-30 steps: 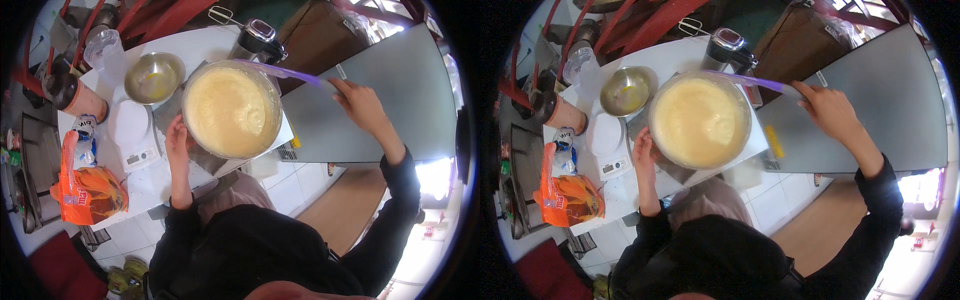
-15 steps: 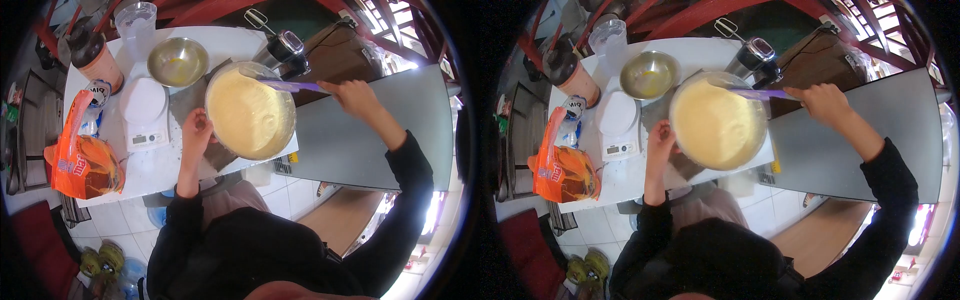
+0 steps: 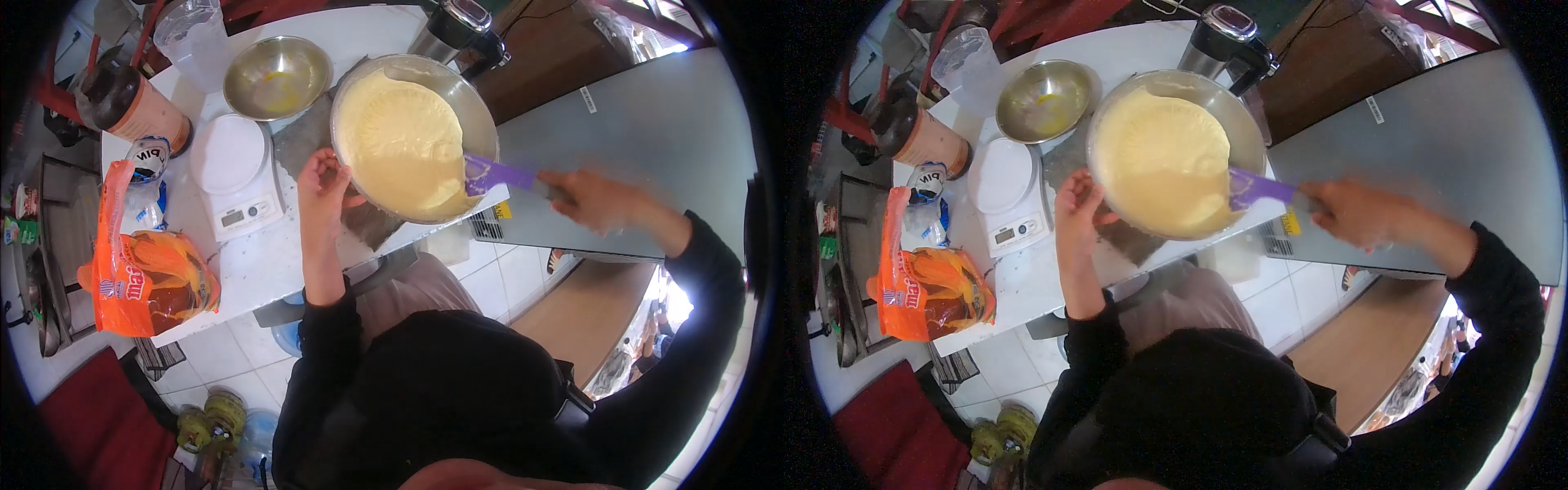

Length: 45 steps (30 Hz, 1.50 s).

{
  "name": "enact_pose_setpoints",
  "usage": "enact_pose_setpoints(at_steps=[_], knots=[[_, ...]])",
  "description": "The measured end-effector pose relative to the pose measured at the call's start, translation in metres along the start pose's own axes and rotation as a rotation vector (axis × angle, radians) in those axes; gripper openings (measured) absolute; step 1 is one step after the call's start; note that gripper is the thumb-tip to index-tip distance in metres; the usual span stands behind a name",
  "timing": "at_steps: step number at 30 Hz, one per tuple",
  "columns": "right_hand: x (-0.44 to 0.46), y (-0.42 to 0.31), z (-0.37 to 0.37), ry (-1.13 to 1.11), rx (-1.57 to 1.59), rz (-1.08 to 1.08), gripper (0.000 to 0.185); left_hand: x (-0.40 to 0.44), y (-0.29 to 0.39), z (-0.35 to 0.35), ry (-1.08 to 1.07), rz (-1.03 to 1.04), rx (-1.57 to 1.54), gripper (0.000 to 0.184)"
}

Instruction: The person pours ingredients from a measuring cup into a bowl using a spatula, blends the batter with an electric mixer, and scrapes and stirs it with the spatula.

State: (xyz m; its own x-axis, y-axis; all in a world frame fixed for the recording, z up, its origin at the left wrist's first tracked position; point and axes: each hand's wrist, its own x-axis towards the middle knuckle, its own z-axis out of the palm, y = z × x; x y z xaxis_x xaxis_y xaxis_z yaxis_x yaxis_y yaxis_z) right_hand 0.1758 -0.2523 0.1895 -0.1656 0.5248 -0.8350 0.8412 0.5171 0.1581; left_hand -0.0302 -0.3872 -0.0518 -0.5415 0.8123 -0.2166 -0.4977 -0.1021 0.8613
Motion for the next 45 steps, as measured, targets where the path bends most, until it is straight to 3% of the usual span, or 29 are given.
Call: enact_pose_setpoints(at_steps=[11,15,25,26,30,33,34,38,41,45], knots=[[-0.023,-0.060,0.029,-0.281,0.427,0.037,0.042,-0.001,0.001,0.003,0.034,-0.020,-0.026,0.029],[-0.013,-0.072,0.037,-0.267,0.598,-0.071,0.033,-0.005,0.003,0.006,0.047,-0.027,-0.082,0.032],[0.005,-0.132,0.001,-0.488,1.335,0.056,0.015,0.002,-0.017,-0.013,-0.113,-0.032,-0.296,0.040],[0.003,-0.136,-0.006,-0.529,1.333,0.090,0.022,0.001,-0.017,-0.014,-0.116,-0.021,-0.292,0.041],[0.021,-0.140,-0.019,-0.726,1.617,-0.052,0.015,0.000,-0.013,-0.014,-0.144,-0.005,-0.267,0.045],[0.039,-0.142,-0.043,-1.067,1.911,0.184,0.005,-0.001,-0.012,-0.011,-0.146,0.008,-0.278,0.047],[0.042,-0.143,-0.051,-1.109,1.965,0.194,0.006,-0.002,-0.010,-0.011,-0.142,0.002,-0.263,0.047],[0.046,-0.154,-0.078,-0.892,2.021,0.030,0.021,-0.002,-0.012,-0.012,-0.175,0.029,-0.267,0.046],[0.063,-0.139,-0.103,-1.124,2.134,0.147,0.030,-0.004,-0.012,-0.008,-0.173,0.010,-0.299,0.043],[0.072,-0.120,-0.125,-1.121,2.293,0.156,0.051,-0.003,-0.018,-0.009,-0.221,0.003,-0.289,0.038]])
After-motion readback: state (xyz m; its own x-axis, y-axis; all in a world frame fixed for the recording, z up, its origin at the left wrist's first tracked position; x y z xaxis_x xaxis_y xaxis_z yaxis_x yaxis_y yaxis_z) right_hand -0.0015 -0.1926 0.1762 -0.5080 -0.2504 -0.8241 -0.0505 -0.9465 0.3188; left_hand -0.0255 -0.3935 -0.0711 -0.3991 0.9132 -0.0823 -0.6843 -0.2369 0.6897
